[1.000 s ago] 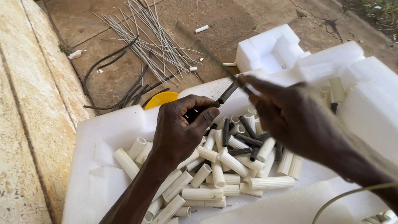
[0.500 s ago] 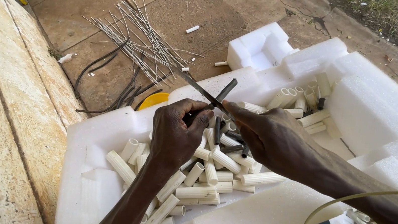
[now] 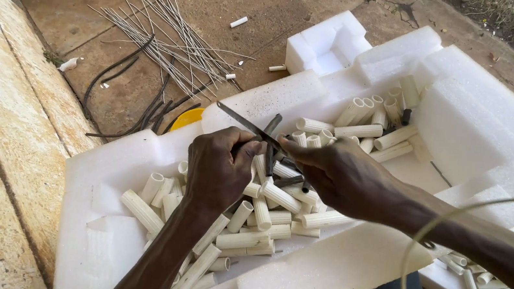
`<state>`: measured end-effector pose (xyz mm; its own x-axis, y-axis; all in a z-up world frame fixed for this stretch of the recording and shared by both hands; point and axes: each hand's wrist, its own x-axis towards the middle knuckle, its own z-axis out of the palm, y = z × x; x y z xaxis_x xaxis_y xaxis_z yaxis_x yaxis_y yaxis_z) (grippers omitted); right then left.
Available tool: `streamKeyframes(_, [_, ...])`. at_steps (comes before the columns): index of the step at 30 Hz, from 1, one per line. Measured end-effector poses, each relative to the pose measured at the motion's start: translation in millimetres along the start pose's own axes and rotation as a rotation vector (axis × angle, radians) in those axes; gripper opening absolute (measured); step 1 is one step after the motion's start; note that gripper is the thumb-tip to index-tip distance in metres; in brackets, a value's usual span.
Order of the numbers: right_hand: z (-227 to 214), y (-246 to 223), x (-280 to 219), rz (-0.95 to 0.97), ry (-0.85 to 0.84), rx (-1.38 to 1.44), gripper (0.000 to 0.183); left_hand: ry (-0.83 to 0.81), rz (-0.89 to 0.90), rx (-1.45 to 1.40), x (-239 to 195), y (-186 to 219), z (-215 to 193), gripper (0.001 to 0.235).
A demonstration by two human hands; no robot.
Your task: Cutting small sections of plastic tubing using a handheld hacksaw blade
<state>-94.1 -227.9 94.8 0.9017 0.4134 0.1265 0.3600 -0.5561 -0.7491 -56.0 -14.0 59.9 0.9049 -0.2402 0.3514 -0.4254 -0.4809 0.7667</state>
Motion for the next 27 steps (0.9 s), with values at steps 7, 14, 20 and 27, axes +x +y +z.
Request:
streamKeyframes(7, [4, 1, 11, 0.125, 0.083, 0.089, 0.032, 0.023, 0.202, 0.045, 5, -19, 18, 0.010])
streamKeyframes(14, [-8, 2, 5, 0.283, 0.022, 0.172, 0.036, 0.036, 0.240, 0.095, 3, -27, 28, 0.012])
streamKeyframes(20, [-7, -1, -5, 0.375, -0.003, 0.194, 0.040, 0.038, 0.212, 0.033, 4, -36, 10, 0.012])
streamKeyframes(27, [4, 14, 17, 0.287, 0.038, 0.238, 0.033, 0.021, 0.171, -0.046, 8, 10, 14, 0.012])
